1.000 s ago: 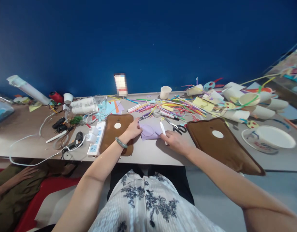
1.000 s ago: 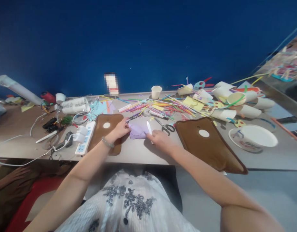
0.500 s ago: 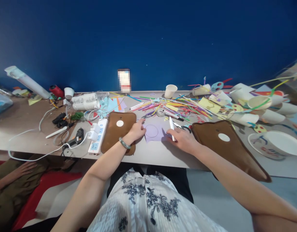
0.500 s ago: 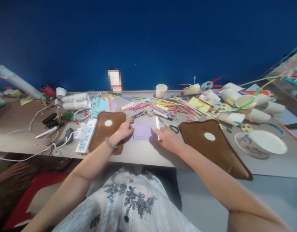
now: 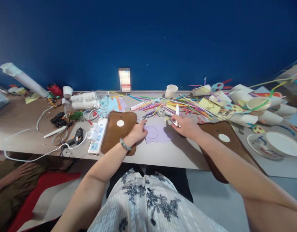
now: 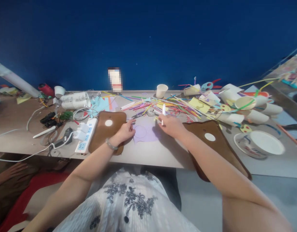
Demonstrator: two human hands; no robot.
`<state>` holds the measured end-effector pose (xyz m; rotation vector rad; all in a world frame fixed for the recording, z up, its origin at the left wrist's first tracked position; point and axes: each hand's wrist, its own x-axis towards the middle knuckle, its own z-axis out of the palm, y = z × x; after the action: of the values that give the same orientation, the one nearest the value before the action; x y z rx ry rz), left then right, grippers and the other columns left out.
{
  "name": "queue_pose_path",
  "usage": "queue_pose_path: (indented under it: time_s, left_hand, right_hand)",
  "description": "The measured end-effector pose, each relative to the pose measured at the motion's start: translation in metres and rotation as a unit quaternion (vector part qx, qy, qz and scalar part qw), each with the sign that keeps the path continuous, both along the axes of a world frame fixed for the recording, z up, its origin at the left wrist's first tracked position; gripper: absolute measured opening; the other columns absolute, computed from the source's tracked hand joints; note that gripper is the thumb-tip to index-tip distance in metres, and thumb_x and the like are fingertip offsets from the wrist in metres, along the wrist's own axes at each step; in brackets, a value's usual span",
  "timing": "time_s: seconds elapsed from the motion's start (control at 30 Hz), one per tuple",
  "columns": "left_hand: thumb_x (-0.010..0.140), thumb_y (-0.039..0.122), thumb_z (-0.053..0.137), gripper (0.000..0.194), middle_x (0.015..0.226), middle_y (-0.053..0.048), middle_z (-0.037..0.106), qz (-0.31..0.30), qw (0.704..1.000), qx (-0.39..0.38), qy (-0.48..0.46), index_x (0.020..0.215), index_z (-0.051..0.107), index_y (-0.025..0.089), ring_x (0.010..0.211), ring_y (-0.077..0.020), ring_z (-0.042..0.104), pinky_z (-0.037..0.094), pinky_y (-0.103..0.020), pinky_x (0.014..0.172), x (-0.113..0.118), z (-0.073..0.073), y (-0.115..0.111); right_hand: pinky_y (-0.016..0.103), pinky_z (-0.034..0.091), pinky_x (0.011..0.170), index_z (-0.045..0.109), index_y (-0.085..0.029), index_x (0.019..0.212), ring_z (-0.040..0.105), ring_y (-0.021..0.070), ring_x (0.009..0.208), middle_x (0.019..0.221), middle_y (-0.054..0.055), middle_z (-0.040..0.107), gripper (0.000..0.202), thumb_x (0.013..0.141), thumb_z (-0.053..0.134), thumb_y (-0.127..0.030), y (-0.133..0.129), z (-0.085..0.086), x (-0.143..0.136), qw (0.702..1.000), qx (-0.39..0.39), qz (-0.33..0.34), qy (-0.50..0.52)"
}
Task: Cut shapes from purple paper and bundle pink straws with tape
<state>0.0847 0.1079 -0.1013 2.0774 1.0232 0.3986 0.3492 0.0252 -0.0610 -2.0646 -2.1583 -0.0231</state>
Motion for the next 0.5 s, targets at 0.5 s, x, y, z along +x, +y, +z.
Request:
queue_pose_path:
  time_s: [0.5]
  left_hand:
    - [0.085, 0.017, 0.054, 0.053, 0.122, -0.013, 0.065, -0.036, 0.996, 0.078, 0.026, 0.138, 0.052, 0.013, 0.106, -0.0230, 0.063, 0.050, -0.036, 0.101, 0.000, -0.006, -0.001]
  right_hand:
    - [0.034, 0.034, 0.071, 0.053, -0.018, 0.103, 0.051, 0.0219, 0.074, 0.088, 0.014, 0.066, 0.019, 0.085, 0.058, -0.019, 0.086, 0.012, 0.052, 0.978, 0.099, -0.159, 0.093]
